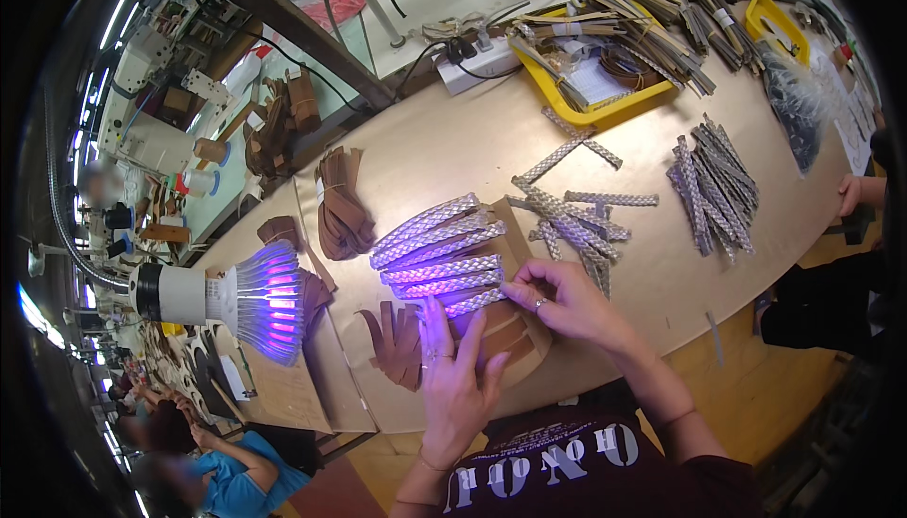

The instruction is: The person repeatedly picks up braided strips and brown leather pieces from a workbench, wraps the braids around a cylindrical form under a UV lamp, and secures them with the leather pieces. The person continues this process, stacking completed braided sections on the form.

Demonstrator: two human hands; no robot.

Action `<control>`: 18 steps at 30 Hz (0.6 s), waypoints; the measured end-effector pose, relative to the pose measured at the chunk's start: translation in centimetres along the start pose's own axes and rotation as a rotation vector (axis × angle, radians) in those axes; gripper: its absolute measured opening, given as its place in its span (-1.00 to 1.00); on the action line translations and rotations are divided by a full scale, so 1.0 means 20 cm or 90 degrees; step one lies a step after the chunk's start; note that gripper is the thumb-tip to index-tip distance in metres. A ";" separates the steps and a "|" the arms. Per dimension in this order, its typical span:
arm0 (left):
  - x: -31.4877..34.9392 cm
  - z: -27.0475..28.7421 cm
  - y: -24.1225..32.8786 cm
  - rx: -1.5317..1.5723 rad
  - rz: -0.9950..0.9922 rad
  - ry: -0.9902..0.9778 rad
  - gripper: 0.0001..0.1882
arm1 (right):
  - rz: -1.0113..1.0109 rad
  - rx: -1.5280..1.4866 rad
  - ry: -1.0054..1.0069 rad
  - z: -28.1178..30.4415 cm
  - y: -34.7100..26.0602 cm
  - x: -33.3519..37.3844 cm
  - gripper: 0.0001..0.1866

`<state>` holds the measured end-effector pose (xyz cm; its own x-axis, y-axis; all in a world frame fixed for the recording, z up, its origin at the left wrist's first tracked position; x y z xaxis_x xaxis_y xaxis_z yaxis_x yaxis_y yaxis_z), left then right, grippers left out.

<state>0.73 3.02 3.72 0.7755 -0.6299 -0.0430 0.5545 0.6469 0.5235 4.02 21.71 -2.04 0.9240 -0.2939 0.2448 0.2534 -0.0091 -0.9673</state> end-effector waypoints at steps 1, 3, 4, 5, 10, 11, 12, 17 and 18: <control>0.00 0.00 0.00 0.004 -0.003 0.001 -0.38 | 0.003 -0.001 0.004 0.00 0.00 0.01 -0.75; 0.00 0.00 0.00 0.001 0.010 -0.010 -0.38 | 0.045 -0.002 0.026 -0.01 0.01 0.01 -0.75; 0.00 0.00 0.01 0.000 0.008 -0.007 -0.38 | 0.074 0.002 0.037 -0.02 0.01 0.02 -0.75; 0.00 0.01 0.01 -0.010 0.009 -0.008 -0.39 | 0.095 0.019 0.048 -0.02 0.01 0.02 -0.76; 0.00 0.01 0.02 -0.030 0.001 -0.003 -0.42 | 0.163 0.083 0.099 -0.02 0.00 0.04 -0.82; 0.00 0.01 0.02 -0.024 0.005 -0.013 -0.40 | 0.198 0.142 0.119 -0.02 -0.01 0.04 -0.83; 0.00 0.01 0.01 -0.016 0.006 -0.018 -0.38 | 0.236 0.201 0.137 -0.02 -0.02 0.05 -0.84; 0.01 0.01 0.00 -0.010 0.000 -0.023 -0.36 | 0.342 0.391 0.199 -0.02 -0.07 0.12 -0.86; 0.01 0.00 0.00 -0.010 0.003 -0.025 -0.36 | 0.340 0.399 0.201 -0.02 -0.07 0.12 -0.86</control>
<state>0.80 2.92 3.81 0.7661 -0.6426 -0.0075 0.5555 0.6563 0.5106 5.80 20.73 -0.22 0.8652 -0.3599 -0.3492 0.0063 0.7040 -0.7102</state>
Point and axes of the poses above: each hand's wrist, its own x-axis away from the middle knuckle, its own z-axis out of the back of the hand, y = z × x, the point moved 1 cm from there along -x, towards the middle knuckle, and after that the axes turned 5 degrees about y, right-handed, at the moved point
